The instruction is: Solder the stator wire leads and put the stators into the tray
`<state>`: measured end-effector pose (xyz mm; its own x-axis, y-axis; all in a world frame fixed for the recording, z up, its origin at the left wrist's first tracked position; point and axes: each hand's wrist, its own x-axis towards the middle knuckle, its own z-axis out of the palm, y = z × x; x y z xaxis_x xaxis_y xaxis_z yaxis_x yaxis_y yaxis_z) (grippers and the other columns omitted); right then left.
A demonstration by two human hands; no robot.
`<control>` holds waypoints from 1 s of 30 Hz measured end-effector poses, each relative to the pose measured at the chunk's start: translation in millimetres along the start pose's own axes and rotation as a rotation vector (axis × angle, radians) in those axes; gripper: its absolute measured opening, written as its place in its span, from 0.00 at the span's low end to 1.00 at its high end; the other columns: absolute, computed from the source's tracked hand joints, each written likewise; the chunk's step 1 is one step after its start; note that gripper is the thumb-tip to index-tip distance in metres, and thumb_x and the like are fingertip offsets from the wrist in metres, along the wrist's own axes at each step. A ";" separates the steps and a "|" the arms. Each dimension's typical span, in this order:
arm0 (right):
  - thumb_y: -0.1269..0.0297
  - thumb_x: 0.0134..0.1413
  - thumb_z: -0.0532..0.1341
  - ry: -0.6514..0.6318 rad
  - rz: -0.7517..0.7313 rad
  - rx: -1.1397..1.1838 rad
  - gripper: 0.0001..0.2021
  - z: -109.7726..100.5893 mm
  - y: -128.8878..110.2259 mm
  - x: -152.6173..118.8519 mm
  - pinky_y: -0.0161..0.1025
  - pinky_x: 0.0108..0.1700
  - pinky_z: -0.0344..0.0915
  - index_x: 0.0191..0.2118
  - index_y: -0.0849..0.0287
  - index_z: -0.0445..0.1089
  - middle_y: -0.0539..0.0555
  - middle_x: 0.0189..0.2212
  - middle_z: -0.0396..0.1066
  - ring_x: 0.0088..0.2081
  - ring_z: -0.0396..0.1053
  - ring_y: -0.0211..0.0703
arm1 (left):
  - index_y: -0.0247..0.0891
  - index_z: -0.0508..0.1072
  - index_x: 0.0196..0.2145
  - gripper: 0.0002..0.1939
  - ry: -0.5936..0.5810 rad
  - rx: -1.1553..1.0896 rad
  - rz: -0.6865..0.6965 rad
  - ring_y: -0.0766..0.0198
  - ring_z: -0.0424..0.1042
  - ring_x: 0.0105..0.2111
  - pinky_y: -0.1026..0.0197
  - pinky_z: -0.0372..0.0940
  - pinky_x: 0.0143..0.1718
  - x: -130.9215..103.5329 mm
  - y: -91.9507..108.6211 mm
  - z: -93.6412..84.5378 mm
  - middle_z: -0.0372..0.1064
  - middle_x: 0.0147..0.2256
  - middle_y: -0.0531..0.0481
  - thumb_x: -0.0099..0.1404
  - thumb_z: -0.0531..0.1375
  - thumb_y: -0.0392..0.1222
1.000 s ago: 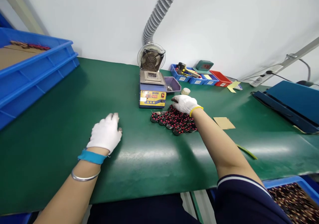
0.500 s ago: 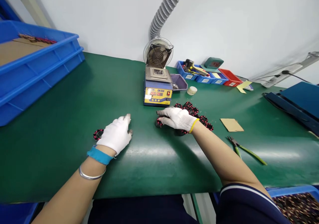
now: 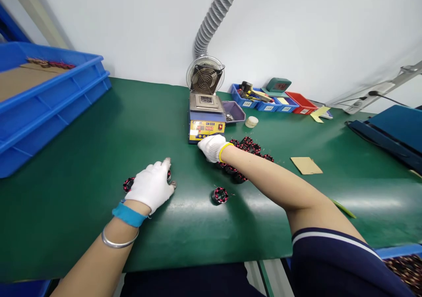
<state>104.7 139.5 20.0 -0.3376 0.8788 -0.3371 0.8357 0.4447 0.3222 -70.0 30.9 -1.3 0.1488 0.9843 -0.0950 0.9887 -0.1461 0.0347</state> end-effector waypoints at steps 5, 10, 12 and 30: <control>0.62 0.41 0.66 0.005 -0.090 0.043 0.16 -3.6 1.3 -14.7 0.53 0.38 0.70 0.39 0.60 0.73 0.63 0.42 0.73 0.42 0.72 0.60 | 0.35 0.57 0.61 0.31 0.000 -0.017 0.019 0.48 0.68 0.46 0.53 0.66 0.39 -1.1 1.1 1.3 0.68 0.47 0.40 0.62 0.55 0.46; 0.63 0.43 0.60 0.547 0.094 0.622 0.07 -8.3 30.4 -31.1 0.43 0.38 0.68 0.32 0.56 0.70 0.52 0.32 0.73 0.37 0.71 0.47 | 0.35 0.57 0.61 0.30 0.000 -0.034 0.046 0.49 0.68 0.45 0.53 0.66 0.40 -2.6 2.5 1.4 0.68 0.47 0.38 0.63 0.54 0.45; 0.63 0.43 0.58 0.841 0.108 0.960 0.08 -5.2 47.4 -23.9 0.40 0.38 0.68 0.32 0.57 0.67 0.51 0.32 0.72 0.35 0.70 0.42 | 0.35 0.57 0.61 0.30 -0.001 -0.043 0.051 0.49 0.68 0.45 0.54 0.66 0.40 -2.3 2.9 1.9 0.68 0.46 0.38 0.62 0.54 0.46; 0.66 0.46 0.57 0.815 0.393 0.675 0.13 22.1 113.7 -4.2 0.49 0.49 0.66 0.40 0.57 0.73 0.55 0.43 0.72 0.45 0.69 0.49 | 0.36 0.66 0.53 0.22 -0.010 -0.084 -0.018 0.48 0.72 0.41 0.53 0.67 0.37 -0.2 1.0 -0.9 0.69 0.45 0.40 0.63 0.54 0.46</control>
<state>210.7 182.6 38.5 0.0245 0.8977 0.4399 0.9260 0.1455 -0.3485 -69.0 30.7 -0.3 0.1316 0.9856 -0.1060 0.9860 -0.1191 0.1166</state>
